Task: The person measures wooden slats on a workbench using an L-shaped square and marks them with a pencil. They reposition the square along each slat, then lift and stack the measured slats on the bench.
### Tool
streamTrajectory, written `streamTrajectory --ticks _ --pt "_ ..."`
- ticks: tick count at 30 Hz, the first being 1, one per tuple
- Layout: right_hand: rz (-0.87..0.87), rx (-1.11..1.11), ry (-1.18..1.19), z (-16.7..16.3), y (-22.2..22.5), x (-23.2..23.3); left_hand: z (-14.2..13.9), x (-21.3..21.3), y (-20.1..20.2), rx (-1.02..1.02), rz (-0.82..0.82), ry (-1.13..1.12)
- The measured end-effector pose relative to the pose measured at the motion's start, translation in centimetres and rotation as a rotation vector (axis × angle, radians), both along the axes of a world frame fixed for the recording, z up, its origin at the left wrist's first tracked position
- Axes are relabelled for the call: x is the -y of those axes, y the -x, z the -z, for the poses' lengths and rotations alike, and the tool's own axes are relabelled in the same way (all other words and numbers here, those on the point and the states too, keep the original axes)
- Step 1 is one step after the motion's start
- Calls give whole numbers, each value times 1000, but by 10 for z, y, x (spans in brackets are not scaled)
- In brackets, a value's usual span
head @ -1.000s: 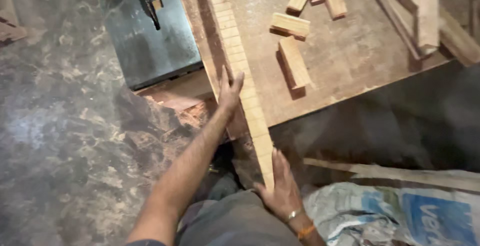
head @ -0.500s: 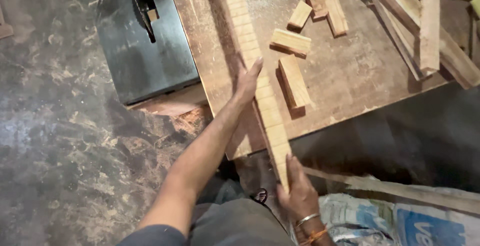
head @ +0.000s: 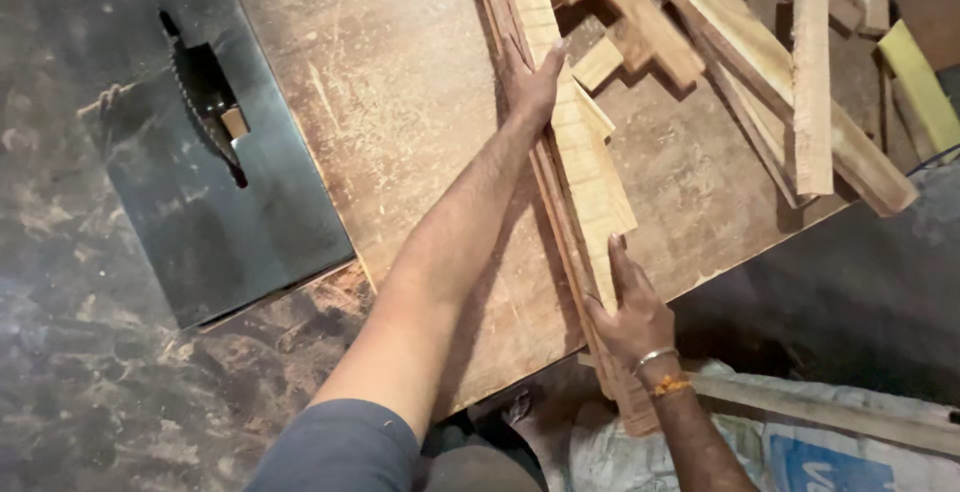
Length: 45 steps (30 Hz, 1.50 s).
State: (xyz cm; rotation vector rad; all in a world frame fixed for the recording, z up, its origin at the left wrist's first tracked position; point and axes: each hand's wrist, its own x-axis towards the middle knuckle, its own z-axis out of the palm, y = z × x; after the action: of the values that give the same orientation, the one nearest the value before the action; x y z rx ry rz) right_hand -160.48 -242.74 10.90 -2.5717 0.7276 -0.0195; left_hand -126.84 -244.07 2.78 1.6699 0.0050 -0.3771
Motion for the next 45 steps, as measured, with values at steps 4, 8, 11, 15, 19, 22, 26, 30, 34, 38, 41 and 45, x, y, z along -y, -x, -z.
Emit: streamTrajectory --ticks 4,8,11,15,19,22,26,30,34,38,41,45 --pt "-17 31 -7 1 -14 4 -8 2 -17 19 50 -127" --pt "-9 -39 -27 -7 -16 2 -21 -6 -5 97 42 -103" --pt "12 -103 -6 -12 -16 1 -20 -22 51 175 65 -140" --pt "-25 -68 53 -15 -8 3 -24 -63 177 343 59 33" --pt "-219 333 261 -10 15 -10 -30 -122 290 413 36 -34" --pt "-395 553 123 -2 43 -49 -36 -176 338 291 -76 141" --pt "-476 368 -271 7 88 -107 -40 -265 383 169 -119 -52" --pt "-472 140 -574 31 103 -169 -40 -359 412 320 -254 -158" --pt "-546 19 -733 60 72 -247 -39 -441 432 97 -454 -5" --pt "-584 -129 -941 71 27 -361 -37 -541 427 154 -514 85" --pt "-596 -126 -988 73 15 -453 -38 -626 416 129 -572 137" --pt "-665 -142 -1039 76 5 -557 -48 -734 397 137 -649 -78"
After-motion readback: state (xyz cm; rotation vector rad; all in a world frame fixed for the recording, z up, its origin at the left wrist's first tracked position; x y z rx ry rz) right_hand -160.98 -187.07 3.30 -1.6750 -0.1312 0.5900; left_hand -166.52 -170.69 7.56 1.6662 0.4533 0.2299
